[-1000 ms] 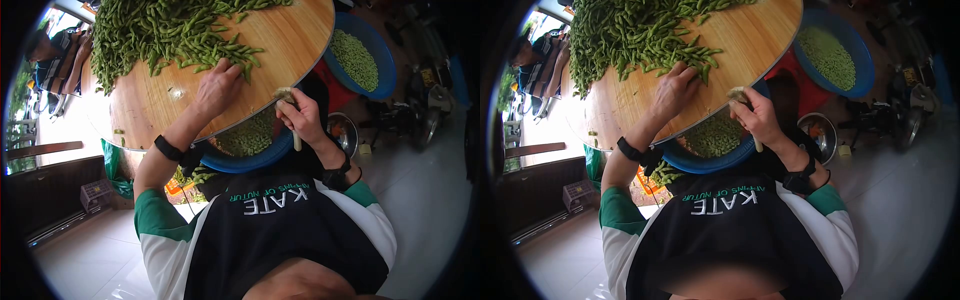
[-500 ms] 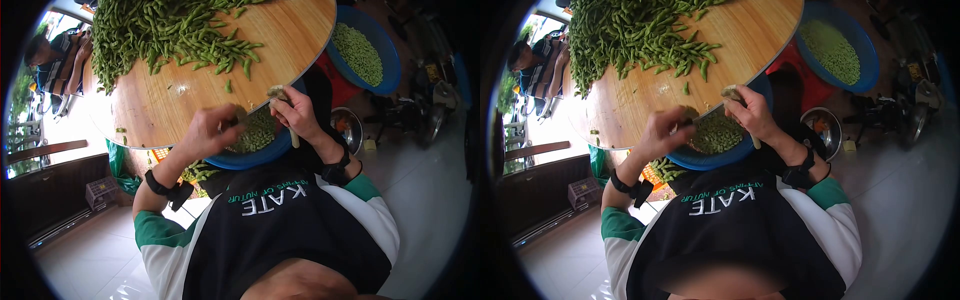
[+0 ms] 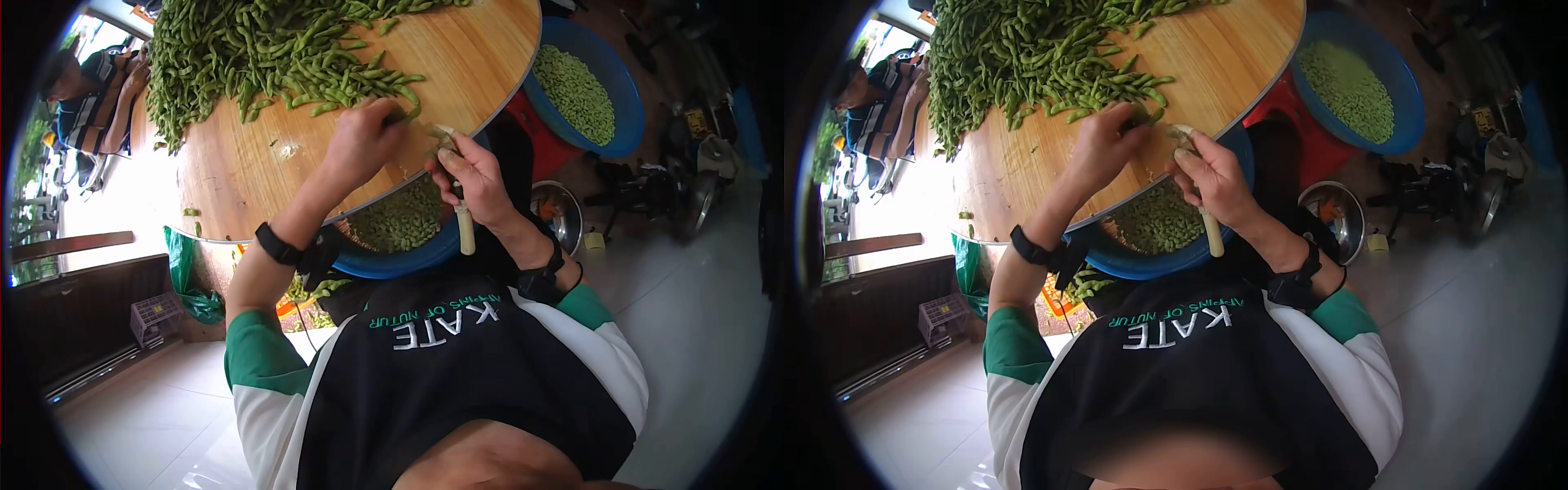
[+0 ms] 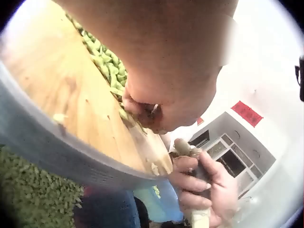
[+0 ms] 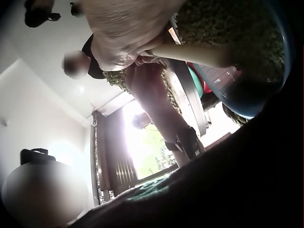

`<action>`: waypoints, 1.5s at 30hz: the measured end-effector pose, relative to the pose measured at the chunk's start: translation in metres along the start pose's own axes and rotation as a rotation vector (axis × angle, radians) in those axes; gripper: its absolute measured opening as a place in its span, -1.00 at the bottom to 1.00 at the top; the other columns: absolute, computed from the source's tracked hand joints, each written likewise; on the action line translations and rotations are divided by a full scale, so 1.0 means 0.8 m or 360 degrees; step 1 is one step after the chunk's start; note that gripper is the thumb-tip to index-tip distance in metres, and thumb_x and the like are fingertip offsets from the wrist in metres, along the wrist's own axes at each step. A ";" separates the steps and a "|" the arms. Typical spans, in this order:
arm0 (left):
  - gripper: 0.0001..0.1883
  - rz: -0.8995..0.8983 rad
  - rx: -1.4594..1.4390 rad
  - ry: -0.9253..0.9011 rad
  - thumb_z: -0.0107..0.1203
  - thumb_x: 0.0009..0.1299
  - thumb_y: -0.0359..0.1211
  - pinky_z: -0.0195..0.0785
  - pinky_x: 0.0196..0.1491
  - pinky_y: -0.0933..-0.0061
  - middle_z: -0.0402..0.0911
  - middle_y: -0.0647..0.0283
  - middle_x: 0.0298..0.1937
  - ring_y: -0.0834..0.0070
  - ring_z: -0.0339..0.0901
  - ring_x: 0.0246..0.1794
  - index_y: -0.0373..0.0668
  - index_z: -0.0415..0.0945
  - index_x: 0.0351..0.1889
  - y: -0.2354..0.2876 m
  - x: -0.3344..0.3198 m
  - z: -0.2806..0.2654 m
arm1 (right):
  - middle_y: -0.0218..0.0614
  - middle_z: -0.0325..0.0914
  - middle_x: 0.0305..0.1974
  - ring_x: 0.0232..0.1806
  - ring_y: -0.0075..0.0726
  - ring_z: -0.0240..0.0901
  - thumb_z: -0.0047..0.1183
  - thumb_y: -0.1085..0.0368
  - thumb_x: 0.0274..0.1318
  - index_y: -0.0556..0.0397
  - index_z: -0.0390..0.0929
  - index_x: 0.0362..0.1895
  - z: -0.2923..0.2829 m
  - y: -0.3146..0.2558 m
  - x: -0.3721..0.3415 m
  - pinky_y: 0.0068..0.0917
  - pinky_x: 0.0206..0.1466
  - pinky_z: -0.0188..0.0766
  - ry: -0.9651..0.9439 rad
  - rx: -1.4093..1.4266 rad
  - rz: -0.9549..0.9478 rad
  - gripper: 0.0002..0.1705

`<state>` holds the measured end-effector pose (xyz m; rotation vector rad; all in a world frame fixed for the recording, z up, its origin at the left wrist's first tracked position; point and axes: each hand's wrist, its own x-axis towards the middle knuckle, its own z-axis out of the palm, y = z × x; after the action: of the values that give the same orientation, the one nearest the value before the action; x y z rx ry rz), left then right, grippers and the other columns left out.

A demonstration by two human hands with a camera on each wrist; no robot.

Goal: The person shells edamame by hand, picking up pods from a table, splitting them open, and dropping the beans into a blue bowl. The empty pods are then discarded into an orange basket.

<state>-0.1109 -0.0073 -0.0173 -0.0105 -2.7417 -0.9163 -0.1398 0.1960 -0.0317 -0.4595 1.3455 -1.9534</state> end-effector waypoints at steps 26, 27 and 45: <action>-0.96 -0.0646 -0.2302 -0.0162 0.08 0.38 -0.45 0.14 -0.56 0.68 0.51 0.37 -0.50 0.73 0.33 -0.57 -0.21 0.50 -0.28 -0.002 -0.113 -0.036 | -0.36 0.40 -0.43 -0.66 -0.67 0.09 -0.15 0.30 0.31 0.14 0.37 0.11 0.054 0.011 0.014 -0.75 -0.71 0.11 -0.0693 0.0931 0.0514 -0.67; -0.97 -0.0745 -0.2631 -0.0206 0.07 0.38 -0.46 0.11 -0.59 0.68 0.51 0.36 -0.50 0.71 0.33 -0.60 -0.21 0.50 -0.27 0.009 -0.113 -0.040 | -0.36 0.39 -0.44 -0.66 -0.66 0.06 -0.15 0.29 0.32 0.13 0.37 0.11 0.054 0.013 0.015 -0.76 -0.71 0.10 -0.0836 0.1029 0.0522 -0.66; -0.88 -0.0239 -0.1062 0.0433 0.16 0.29 -0.45 0.26 -0.53 0.50 0.50 0.24 -0.52 0.59 0.40 -0.58 -0.30 0.53 -0.27 0.026 -0.120 -0.030 | -0.32 0.43 -0.37 -0.61 -0.65 0.09 -0.14 0.29 0.32 0.01 0.40 0.10 0.058 0.027 0.010 -0.78 -0.69 0.09 -0.0644 0.1077 0.0527 -0.70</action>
<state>-0.0107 0.0024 -0.0095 0.1847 -2.1018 -1.6891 -0.1081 0.1548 -0.0335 -0.2547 0.4271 -1.7739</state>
